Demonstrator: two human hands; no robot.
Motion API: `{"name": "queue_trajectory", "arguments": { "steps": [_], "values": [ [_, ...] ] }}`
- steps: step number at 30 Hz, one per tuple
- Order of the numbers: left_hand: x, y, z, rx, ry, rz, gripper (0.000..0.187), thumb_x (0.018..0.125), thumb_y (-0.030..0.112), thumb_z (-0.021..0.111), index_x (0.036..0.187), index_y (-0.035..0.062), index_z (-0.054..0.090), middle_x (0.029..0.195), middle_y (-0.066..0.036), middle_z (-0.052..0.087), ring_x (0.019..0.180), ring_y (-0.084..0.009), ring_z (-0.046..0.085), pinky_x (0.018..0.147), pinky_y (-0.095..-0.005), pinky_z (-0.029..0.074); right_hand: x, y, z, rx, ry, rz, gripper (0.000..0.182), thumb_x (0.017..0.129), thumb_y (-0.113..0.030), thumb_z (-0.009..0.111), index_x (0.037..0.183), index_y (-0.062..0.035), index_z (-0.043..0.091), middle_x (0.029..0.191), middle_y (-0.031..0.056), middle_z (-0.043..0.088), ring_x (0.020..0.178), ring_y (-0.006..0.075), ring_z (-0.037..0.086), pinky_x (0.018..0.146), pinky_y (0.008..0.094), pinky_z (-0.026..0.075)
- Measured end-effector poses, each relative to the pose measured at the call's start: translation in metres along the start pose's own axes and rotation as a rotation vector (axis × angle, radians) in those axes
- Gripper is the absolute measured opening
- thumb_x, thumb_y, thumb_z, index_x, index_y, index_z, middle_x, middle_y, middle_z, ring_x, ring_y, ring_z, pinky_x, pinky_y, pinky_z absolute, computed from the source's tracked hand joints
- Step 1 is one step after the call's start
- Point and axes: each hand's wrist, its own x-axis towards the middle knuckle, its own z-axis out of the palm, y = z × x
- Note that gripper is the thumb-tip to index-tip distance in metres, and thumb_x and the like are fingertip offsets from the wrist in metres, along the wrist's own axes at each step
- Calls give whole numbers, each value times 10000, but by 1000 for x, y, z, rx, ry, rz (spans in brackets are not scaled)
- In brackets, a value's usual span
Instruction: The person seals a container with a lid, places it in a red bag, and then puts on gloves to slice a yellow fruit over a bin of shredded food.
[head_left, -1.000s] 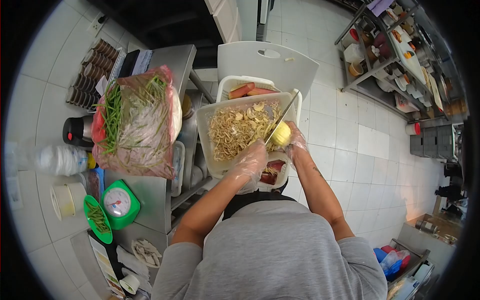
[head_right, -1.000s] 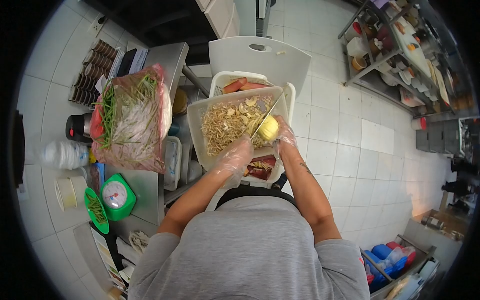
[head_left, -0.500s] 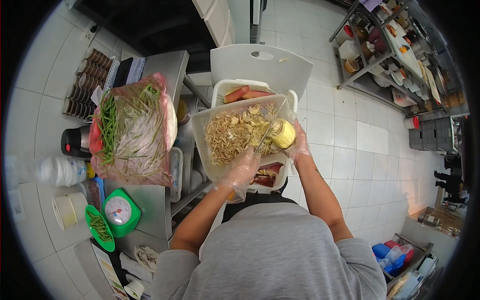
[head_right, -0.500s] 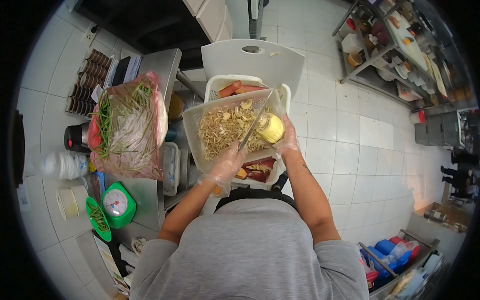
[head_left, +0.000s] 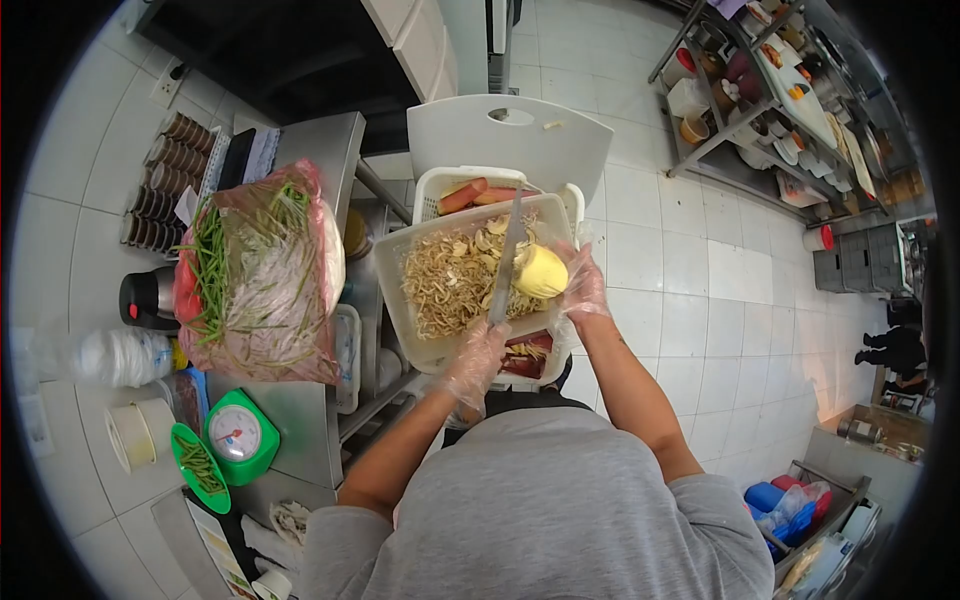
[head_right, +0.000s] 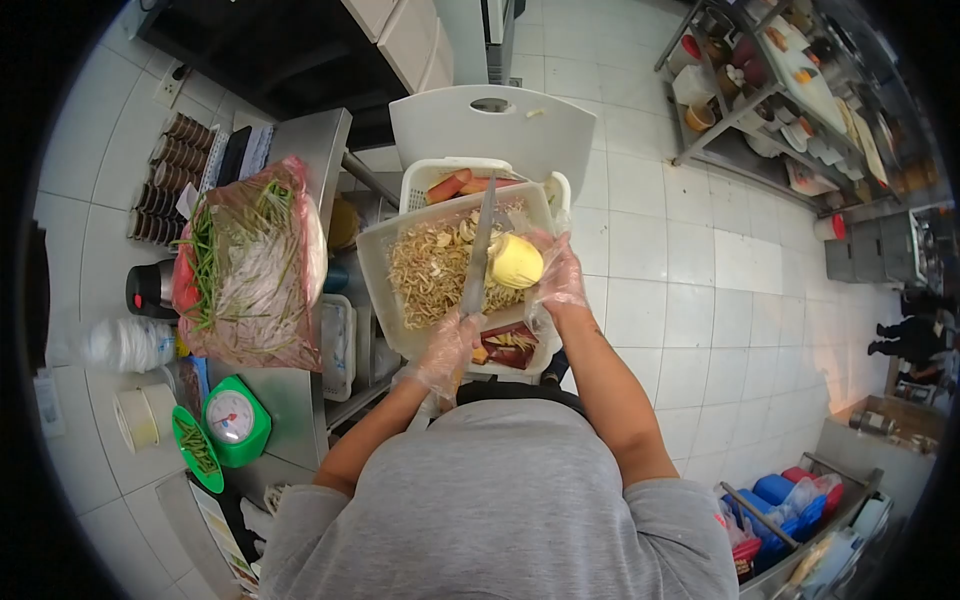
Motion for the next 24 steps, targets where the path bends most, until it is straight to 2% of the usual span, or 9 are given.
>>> {"name": "queue_trajectory", "arguments": {
  "steps": [3, 4, 7, 8, 11, 14, 17, 20, 24],
  "values": [
    [28, -41, -10, 181, 103, 71, 418, 959, 375, 472, 1166, 17, 532, 919, -219, 607, 829, -367, 584, 801, -452, 449, 18, 7, -16, -116, -104, 56, 755, 941, -673, 324, 1224, -6, 535, 1279, 170, 580, 1228, 324, 508, 1083, 488, 365],
    [32, -50, -14, 234, 120, 103, 417, 959, 375, 468, 1169, 19, 527, 937, -237, 609, 850, -382, 590, 802, -460, 447, 19, 6, -11, -222, -86, 95, 862, 909, -741, 261, 1345, -26, 467, 1402, 187, 476, 1343, 311, 387, 1143, 466, 258],
    [34, -73, -24, 380, 194, 195, 411, 960, 367, 457, 1181, 25, 514, 963, -287, 612, 891, -425, 606, 801, -487, 443, 17, 6, -8, -531, -289, -5, 911, 898, -762, 256, 1468, -55, 333, 1528, 176, 304, 1413, 296, 268, 1164, 439, 200],
    [33, -79, -26, 416, 238, 229, 405, 959, 359, 455, 1185, 27, 508, 954, -301, 611, 890, -438, 609, 796, -498, 443, 10, 4, 1, -597, -231, 52, 934, 903, -736, 334, 1528, -59, 179, 1596, 152, 108, 1455, 288, 153, 1175, 431, 170],
    [17, -63, -36, 504, 203, 170, 405, 955, 331, 446, 1220, 28, 489, 918, -325, 610, 890, -459, 615, 795, -515, 451, 26, 15, -35, -657, -45, 31, 776, 936, -635, 448, 1429, -39, 392, 1439, 163, 416, 1301, 271, 422, 1068, 398, 359],
    [-4, -34, -42, 573, 122, 23, 411, 945, 293, 435, 1250, 21, 477, 894, -329, 615, 890, -478, 612, 802, -524, 461, 40, 28, -68, -752, 142, 112, 528, 936, -489, 574, 1210, -37, 566, 1081, 105, 619, 956, 215, 601, 818, 343, 491],
    [-7, -24, -44, 713, 50, -131, 442, 945, 337, 424, 1247, 20, 483, 978, -307, 612, 958, -443, 607, 847, -487, 454, 54, 33, -103, -955, 120, 251, 368, 921, -396, 608, 982, -33, 614, 818, 30, 605, 686, 174, 558, 627, 322, 467],
    [-7, -31, -48, 795, 27, -142, 408, 907, 298, 443, 1151, -12, 544, 954, -319, 619, 923, -455, 612, 833, -501, 460, 38, 10, -69, -1177, -136, 394, 318, 890, -305, 651, 1016, -14, 633, 899, 55, 632, 772, 169, 587, 698, 304, 480],
    [-6, -30, -50, 757, -5, -71, 363, 867, 261, 459, 992, -40, 618, 926, -313, 635, 884, -460, 620, 808, -501, 477, 74, 33, -114, -1519, -502, 59, 328, 887, -259, 674, 1074, 9, 645, 915, 54, 650, 824, 151, 589, 762, 289, 476]
  ]
}}
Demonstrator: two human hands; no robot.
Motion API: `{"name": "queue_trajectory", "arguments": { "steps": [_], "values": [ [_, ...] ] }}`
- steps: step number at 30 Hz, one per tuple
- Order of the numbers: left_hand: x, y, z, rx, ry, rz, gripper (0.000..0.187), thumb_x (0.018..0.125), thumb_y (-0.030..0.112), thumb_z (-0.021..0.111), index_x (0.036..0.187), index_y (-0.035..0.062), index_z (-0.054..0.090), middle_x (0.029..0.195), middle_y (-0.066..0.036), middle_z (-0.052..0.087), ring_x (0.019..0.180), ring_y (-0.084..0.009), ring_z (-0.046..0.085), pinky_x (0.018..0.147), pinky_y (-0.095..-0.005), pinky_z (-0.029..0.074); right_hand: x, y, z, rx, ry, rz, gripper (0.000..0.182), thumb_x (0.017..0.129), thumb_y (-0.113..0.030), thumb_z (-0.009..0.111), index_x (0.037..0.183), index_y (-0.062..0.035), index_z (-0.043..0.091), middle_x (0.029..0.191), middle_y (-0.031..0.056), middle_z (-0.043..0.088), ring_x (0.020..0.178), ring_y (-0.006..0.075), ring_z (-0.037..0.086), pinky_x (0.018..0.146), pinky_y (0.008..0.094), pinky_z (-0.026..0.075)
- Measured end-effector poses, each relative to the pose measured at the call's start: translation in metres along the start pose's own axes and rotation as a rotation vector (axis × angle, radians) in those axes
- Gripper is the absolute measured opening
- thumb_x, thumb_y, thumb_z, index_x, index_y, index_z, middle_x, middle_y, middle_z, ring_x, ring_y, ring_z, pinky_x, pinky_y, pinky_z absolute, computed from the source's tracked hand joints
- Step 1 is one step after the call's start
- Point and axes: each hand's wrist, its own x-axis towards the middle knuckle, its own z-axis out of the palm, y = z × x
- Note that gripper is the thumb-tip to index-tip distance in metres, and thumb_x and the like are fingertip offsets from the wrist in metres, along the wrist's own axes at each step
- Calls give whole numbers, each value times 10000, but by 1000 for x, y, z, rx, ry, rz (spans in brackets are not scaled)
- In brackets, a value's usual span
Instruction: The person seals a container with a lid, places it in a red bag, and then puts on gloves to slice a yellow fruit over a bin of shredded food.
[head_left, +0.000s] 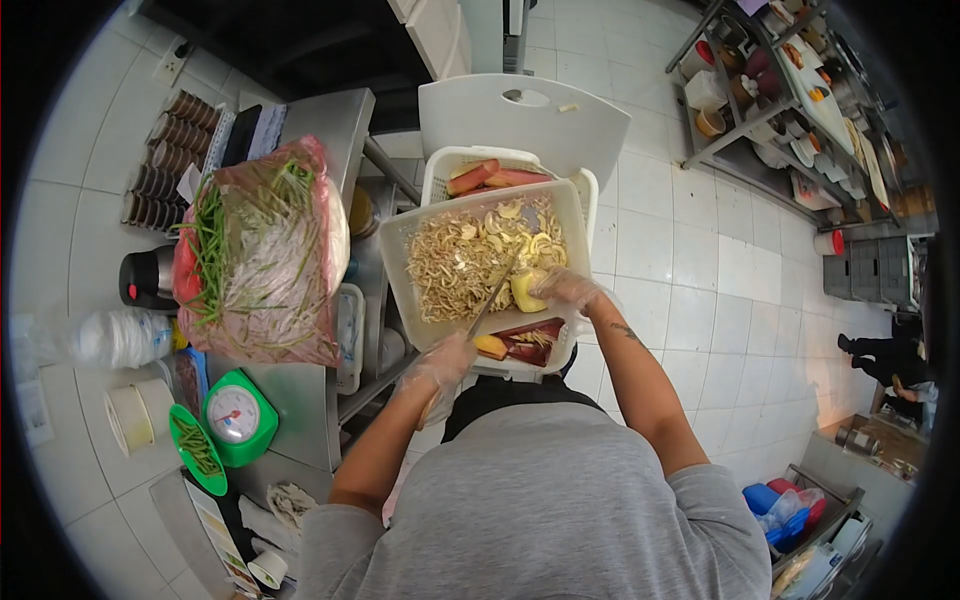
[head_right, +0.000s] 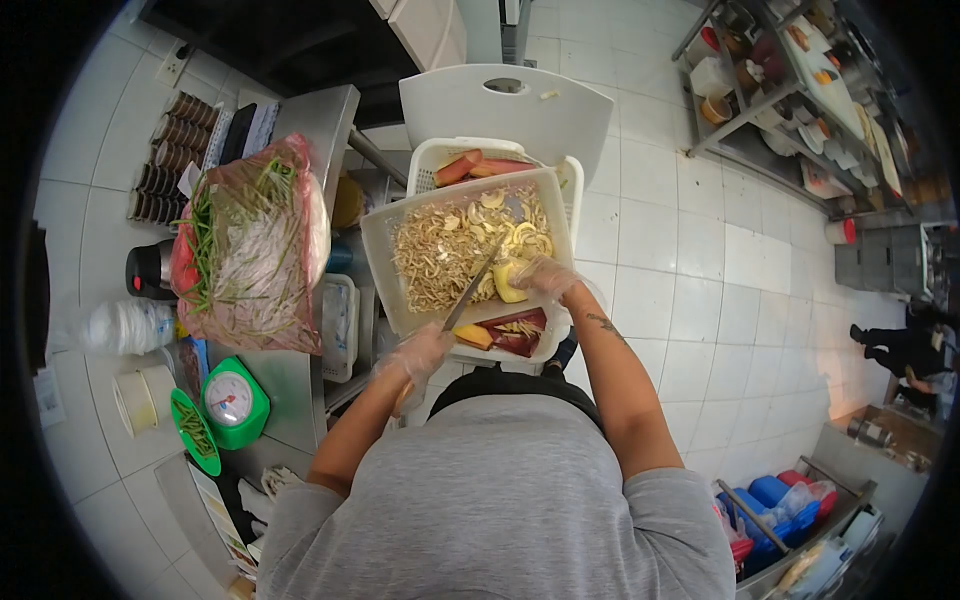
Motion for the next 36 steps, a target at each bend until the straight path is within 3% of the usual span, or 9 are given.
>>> {"name": "queue_trajectory", "arguments": {
  "steps": [5, 9, 11, 18, 21, 24, 27, 30, 36],
  "values": [
    [29, -31, 4, -19, -172, 296, 231, 867, 212, 555, 856, -15, 601, 870, -254, 607, 787, -382, 611, 651, -430, 495, -19, -62, 3, 612, 140, 214, 406, 904, -315, 677, 1153, 3, 634, 917, 33, 654, 859, 151, 581, 823, 279, 472],
    [2, 14, -20, -432, -290, -158, 227, 885, 205, 560, 830, -13, 593, 774, -241, 597, 700, -383, 592, 628, -427, 489, -29, -90, 0, 602, 212, 315, 599, 945, -440, 574, 1340, 4, 502, 1276, 126, 564, 1132, 188, 534, 963, 335, 435],
    [13, -23, 5, -117, -65, 99, 235, 901, 211, 546, 863, -17, 586, 773, -252, 604, 721, -393, 607, 644, -437, 496, -23, -84, 4, 712, 298, 173, 632, 930, -510, 577, 1358, -53, 488, 1274, 127, 533, 1186, 188, 493, 1007, 361, 404],
    [22, -16, -14, 123, 209, 5, 436, 915, 337, 527, 1204, 11, 556, 1029, -284, 620, 975, -433, 630, 860, -514, 484, -66, -119, -27, 1283, 149, 44, 999, 745, -885, 288, 1500, -232, 324, 1562, 156, 226, 1432, 387, 181, 1043, 742, 125],
    [34, -3, -14, 281, 415, 83, 492, 912, 358, 556, 1253, 4, 519, 1184, -267, 562, 1091, -420, 570, 910, -511, 450, -70, -127, -30, 1493, 119, -64, 979, 733, -888, 298, 1496, -275, 329, 1589, 124, 172, 1449, 386, 132, 1061, 731, 90],
    [19, 30, -10, 424, 776, 194, 486, 890, 338, 611, 1232, 4, 524, 1039, -257, 596, 1000, -395, 580, 894, -483, 449, -67, -133, -25, 1537, 80, -180, 955, 738, -878, 318, 1491, -292, 336, 1597, 91, 157, 1457, 375, 119, 1066, 727, 97],
    [11, 52, -3, 148, 678, 356, 502, 910, 352, 580, 1249, -11, 506, 1215, -240, 531, 1194, -385, 459, 937, -481, 395, -61, -150, -12, 1500, 136, -233, 988, 731, -895, 245, 1527, -310, 219, 1607, 92, 107, 1471, 365, 56, 1078, 725, 32],
    [14, 77, -6, 2, 422, 351, 474, 904, 357, 592, 1194, -16, 549, 1111, -245, 586, 1108, -386, 527, 902, -465, 422, -53, -164, 2, 1399, 232, -242, 1008, 710, -886, 372, 1517, -292, 261, 1591, 76, 171, 1460, 352, 126, 1082, 695, 161],
    [50, 78, 27, -818, -234, 272, 208, 864, 205, 660, 928, 8, 647, 781, -52, 593, 729, -170, 554, 685, -326, 472, -45, -192, 14, 1234, 210, -346, 1002, 756, -858, 396, 1537, -260, 203, 1599, 69, 148, 1459, 339, 133, 1096, 642, 194]
  ]
}}
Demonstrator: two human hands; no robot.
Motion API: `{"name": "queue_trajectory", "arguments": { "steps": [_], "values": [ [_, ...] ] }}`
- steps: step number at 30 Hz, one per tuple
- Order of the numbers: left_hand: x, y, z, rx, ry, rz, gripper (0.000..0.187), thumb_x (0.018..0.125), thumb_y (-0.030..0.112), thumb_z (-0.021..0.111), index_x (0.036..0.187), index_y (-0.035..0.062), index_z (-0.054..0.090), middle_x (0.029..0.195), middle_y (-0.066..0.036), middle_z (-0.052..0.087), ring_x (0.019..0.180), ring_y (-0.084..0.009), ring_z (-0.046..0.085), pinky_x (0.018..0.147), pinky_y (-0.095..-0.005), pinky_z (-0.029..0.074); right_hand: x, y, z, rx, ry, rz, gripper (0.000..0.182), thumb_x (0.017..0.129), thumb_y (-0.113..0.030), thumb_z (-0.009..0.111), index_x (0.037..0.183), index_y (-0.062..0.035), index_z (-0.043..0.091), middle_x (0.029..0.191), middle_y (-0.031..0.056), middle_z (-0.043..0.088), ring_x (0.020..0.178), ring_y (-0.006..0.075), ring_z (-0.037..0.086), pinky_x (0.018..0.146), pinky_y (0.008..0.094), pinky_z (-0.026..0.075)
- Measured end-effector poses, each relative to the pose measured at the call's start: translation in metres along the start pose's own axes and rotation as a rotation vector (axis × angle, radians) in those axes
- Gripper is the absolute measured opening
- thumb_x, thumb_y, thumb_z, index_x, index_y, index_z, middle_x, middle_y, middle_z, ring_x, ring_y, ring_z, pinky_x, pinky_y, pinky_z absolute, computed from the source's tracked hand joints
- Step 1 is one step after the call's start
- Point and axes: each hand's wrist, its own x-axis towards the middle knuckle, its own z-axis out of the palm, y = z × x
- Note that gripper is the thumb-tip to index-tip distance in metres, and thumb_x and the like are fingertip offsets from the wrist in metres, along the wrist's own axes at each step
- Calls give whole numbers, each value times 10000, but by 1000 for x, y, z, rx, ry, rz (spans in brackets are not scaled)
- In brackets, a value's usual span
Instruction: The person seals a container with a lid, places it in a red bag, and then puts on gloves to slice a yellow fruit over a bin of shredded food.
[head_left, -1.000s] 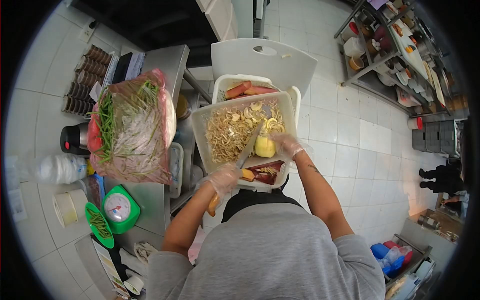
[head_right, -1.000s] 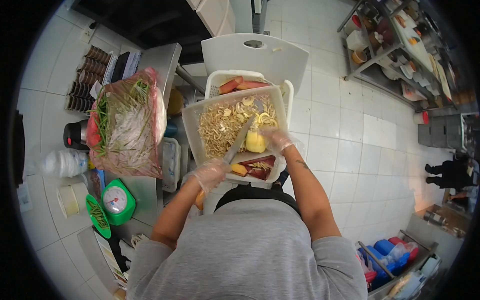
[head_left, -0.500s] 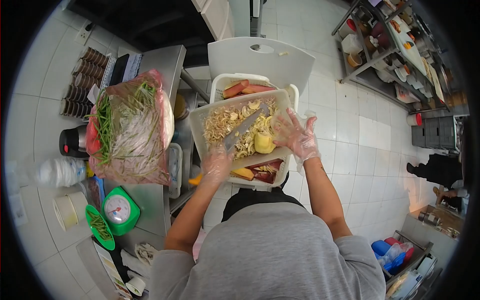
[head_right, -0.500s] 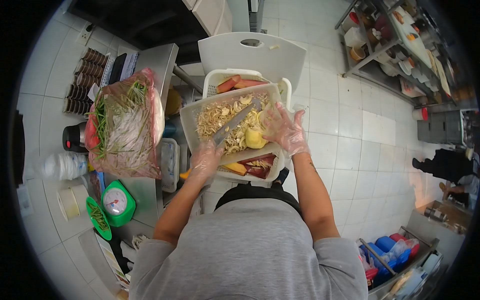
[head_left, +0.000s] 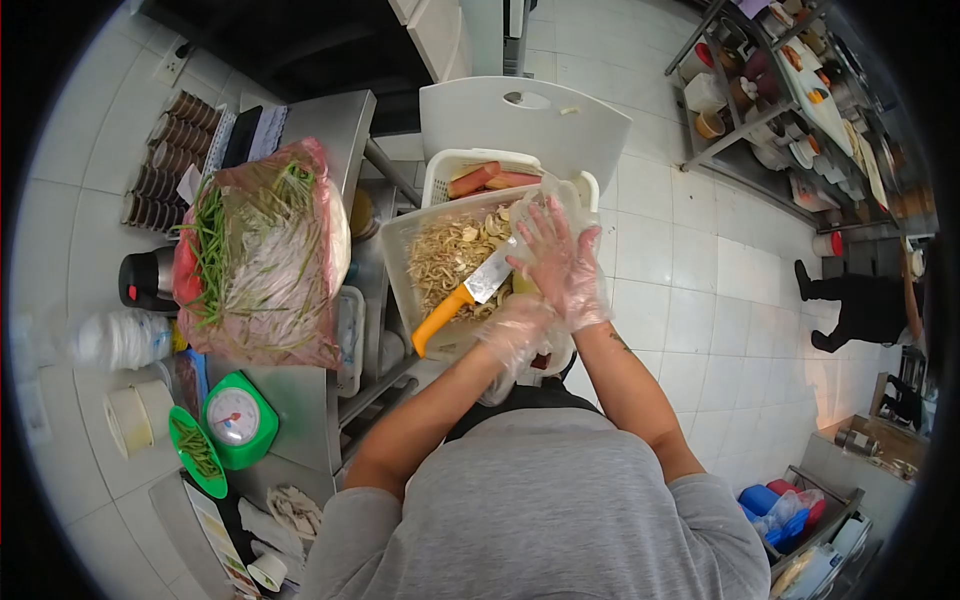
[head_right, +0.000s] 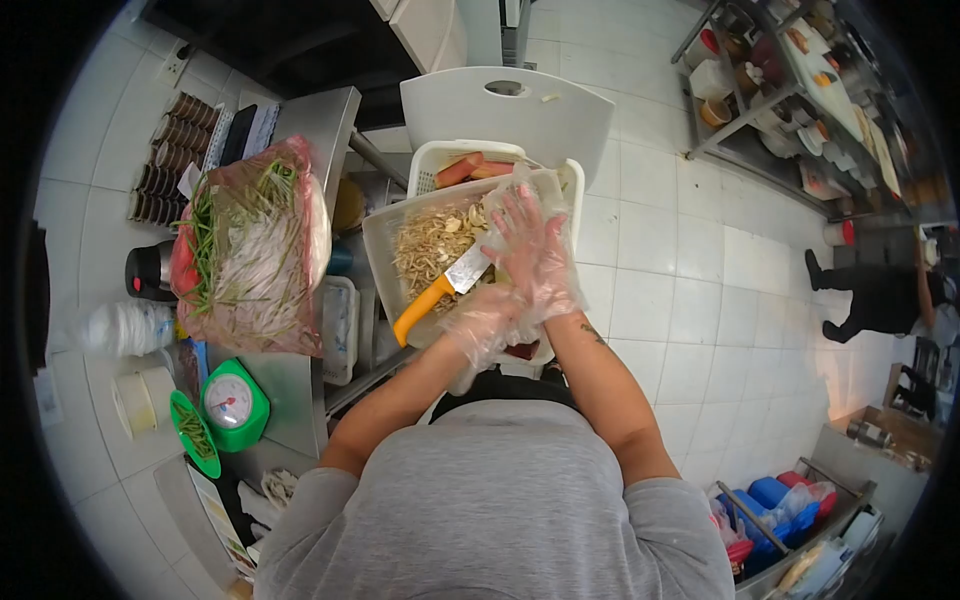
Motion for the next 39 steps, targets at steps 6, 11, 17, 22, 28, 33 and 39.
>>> {"name": "queue_trajectory", "arguments": {
  "steps": [6, 11, 17, 22, 28, 33, 39],
  "values": [
    [0, -23, 21, 63, -111, 409, 81, 890, 64, 618, 952, 16, 639, 868, -32, 610, 794, -141, 571, 706, -284, 486, 9, -12, -12, -120, 42, 55, 838, 875, -659, 511, 1528, -204, 248, 1564, 128, 220, 1407, 308, 278, 1064, 570, 293],
    [9, -18, -31, -62, 459, 331, 257, 988, 219, 523, 1111, 12, 612, 1000, -91, 634, 928, -197, 596, 825, -320, 488, -5, -23, -21, -619, 221, 174, 621, 888, -576, 556, 1266, -84, 540, 1157, 96, 580, 1062, 217, 571, 878, 397, 470],
    [9, 28, -64, 349, 769, 398, 498, 1017, 335, 436, 1431, 59, 412, 1404, -158, 488, 1287, -275, 469, 1067, -347, 354, -48, 7, 53, -976, -258, 569, 346, 876, -370, 665, 933, -30, 643, 823, 17, 613, 750, 110, 565, 644, 264, 463],
    [1, 33, -67, 243, 588, 505, 543, 1019, 380, 418, 1475, 90, 359, 1496, -109, 385, 1299, -241, 437, 1025, -335, 386, -42, 19, 63, -943, -515, 575, 293, 868, -275, 661, 895, 17, 659, 763, 35, 591, 722, 131, 523, 693, 313, 458],
    [-24, 49, -53, -97, 507, 231, 513, 960, 308, 499, 1414, 74, 448, 1415, -194, 468, 1124, -338, 573, 921, -396, 476, -52, 32, 49, -1050, -624, 429, 354, 876, -335, 643, 943, 12, 667, 774, 84, 622, 727, 183, 571, 705, 341, 474],
    [-5, -13, -101, 1062, 446, 80, 370, 857, 283, 638, 1098, 4, 607, 1118, -229, 619, 951, -384, 623, 878, -414, 483, -45, 24, -38, -1818, 113, 168, 460, 850, -440, 683, 1020, -12, 684, 1002, 173, 683, 904, 310, 658, 834, 383, 505],
    [-14, -8, -93, 962, 323, -159, 328, 820, 250, 655, 1008, -13, 597, 1037, -234, 645, 1005, -386, 621, 868, -436, 477, -22, 36, -34, -1876, 427, 369, 806, 646, -579, 791, 1083, 76, 616, 1014, 239, 674, 963, 333, 663, 861, 398, 506]
  ]
}}
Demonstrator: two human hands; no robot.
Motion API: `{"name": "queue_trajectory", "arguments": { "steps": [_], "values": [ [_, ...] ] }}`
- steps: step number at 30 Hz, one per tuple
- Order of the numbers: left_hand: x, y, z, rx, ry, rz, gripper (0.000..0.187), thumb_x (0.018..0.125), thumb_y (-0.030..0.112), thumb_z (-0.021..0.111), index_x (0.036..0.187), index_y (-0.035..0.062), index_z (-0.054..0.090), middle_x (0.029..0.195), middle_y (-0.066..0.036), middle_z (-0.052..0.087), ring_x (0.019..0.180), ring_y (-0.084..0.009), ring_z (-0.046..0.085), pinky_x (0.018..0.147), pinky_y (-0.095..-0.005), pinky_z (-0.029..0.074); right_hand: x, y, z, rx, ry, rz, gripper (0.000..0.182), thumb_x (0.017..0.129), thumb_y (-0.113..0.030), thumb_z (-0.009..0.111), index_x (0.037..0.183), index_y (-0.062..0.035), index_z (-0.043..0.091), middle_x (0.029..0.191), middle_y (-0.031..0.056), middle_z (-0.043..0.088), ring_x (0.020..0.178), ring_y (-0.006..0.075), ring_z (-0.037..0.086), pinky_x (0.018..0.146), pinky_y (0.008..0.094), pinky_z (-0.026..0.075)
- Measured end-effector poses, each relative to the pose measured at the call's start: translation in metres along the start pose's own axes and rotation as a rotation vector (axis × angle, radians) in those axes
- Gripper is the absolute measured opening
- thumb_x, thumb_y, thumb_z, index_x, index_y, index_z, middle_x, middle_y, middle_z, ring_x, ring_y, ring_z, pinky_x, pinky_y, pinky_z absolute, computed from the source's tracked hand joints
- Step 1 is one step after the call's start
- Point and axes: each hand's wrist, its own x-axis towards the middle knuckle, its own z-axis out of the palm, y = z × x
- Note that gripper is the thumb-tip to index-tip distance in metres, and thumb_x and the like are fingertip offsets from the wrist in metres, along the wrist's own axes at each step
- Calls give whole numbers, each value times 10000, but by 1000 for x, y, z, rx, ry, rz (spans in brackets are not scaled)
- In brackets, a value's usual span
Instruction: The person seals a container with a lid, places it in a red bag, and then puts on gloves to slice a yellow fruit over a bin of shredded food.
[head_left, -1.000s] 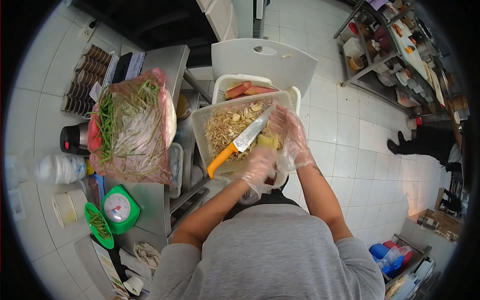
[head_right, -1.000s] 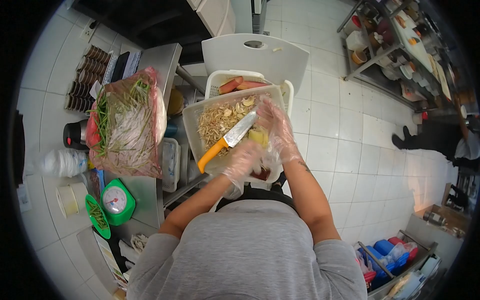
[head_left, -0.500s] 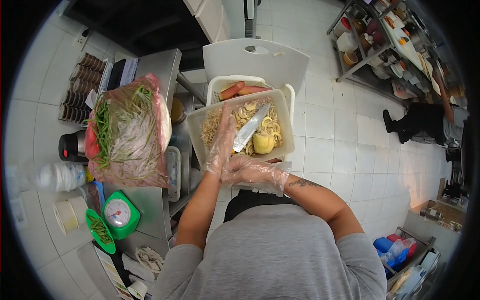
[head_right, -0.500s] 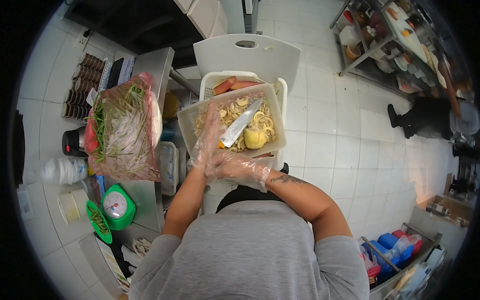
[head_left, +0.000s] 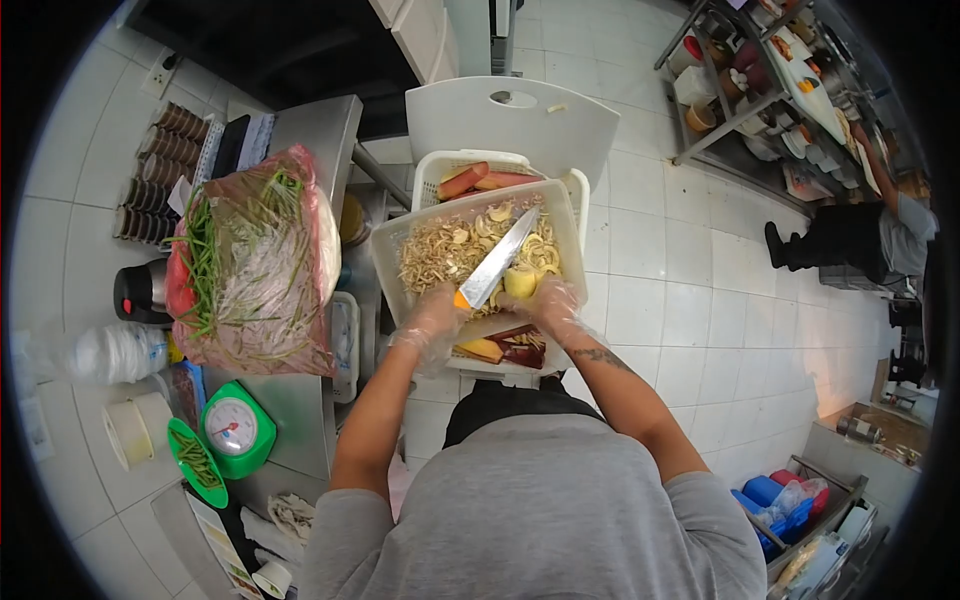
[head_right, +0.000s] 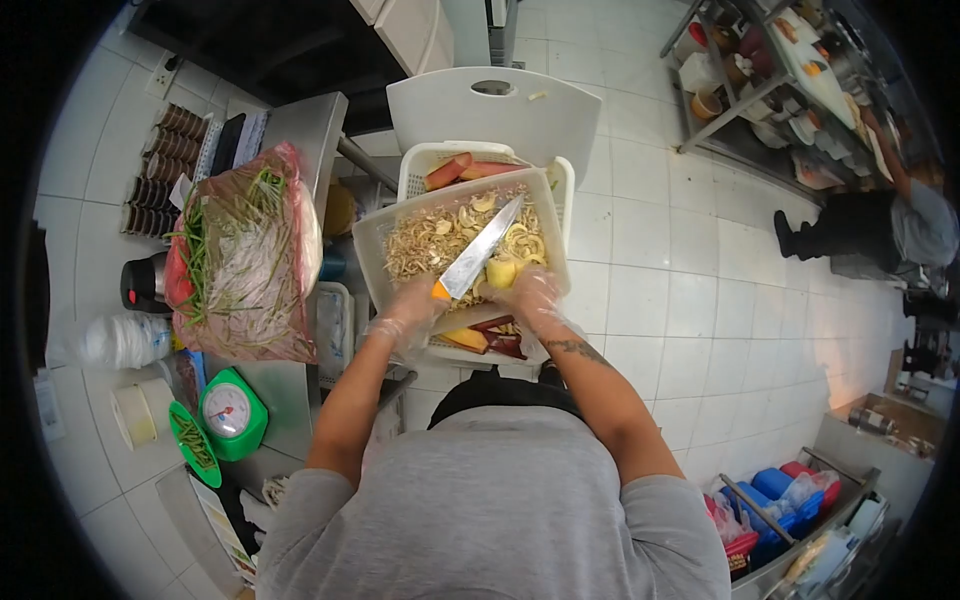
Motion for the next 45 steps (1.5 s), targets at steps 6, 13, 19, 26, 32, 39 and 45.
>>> {"name": "queue_trajectory", "arguments": {
  "steps": [6, 13, 19, 26, 32, 39, 45],
  "values": [
    [-10, -11, 12, -71, -36, 26, 330, 845, 240, 636, 1031, -26, 572, 1012, -252, 639, 984, -389, 624, 848, -437, 477, 33, 24, 15, 322, -54, -33, 919, 638, -552, 794, 1223, 97, 507, 1038, 247, 657, 1023, 357, 638, 897, 411, 490],
    [-51, 8, 8, -318, 73, 187, 295, 889, 251, 610, 960, -26, 535, 869, -268, 604, 807, -404, 590, 749, -458, 458, 23, 30, -14, 1364, -278, -27, 639, 844, -309, 699, 1356, -65, 405, 1181, 123, 591, 1009, 218, 641, 710, 317, 581],
    [-75, 25, 3, -301, 219, 241, 258, 898, 210, 562, 990, -29, 545, 845, -266, 581, 784, -444, 579, 740, -493, 457, 22, 33, -20, 1628, -325, -31, 539, 897, -247, 642, 1355, -93, 404, 1199, 97, 572, 1043, 201, 626, 741, 324, 595],
    [-84, 51, 5, -64, 327, 394, 350, 843, 136, 547, 1160, -7, 511, 931, -278, 586, 796, -445, 607, 721, -523, 473, 24, 29, -26, 1530, -259, -57, 558, 872, -194, 674, 1354, -92, 411, 1209, 99, 569, 1055, 222, 617, 785, 368, 586],
    [-91, 60, 11, 70, 309, 366, 385, 869, 126, 524, 1227, 4, 454, 1011, -284, 561, 817, -463, 609, 731, -536, 490, 29, 38, -32, 1486, -256, -77, 587, 835, -136, 706, 1346, -91, 421, 1192, 97, 577, 1047, 235, 610, 779, 390, 580],
    [-97, 70, 9, 91, 241, 277, 357, 878, 126, 512, 1207, 1, 453, 1037, -280, 553, 854, -466, 613, 747, -540, 494, 26, 40, -33, 1490, -231, -104, 638, 793, -142, 735, 1335, -66, 408, 1160, 107, 563, 1029, 269, 613, 769, 422, 593],
    [-88, 89, 8, 89, 158, 227, 279, 907, 90, 437, 1156, -32, 472, 1041, -304, 554, 868, -461, 629, 770, -544, 505, 16, 37, -31, 1420, -238, -121, 578, 800, -137, 714, 1304, -45, 447, 1107, 99, 589, 956, 231, 632, 729, 378, 588]
  ]
}}
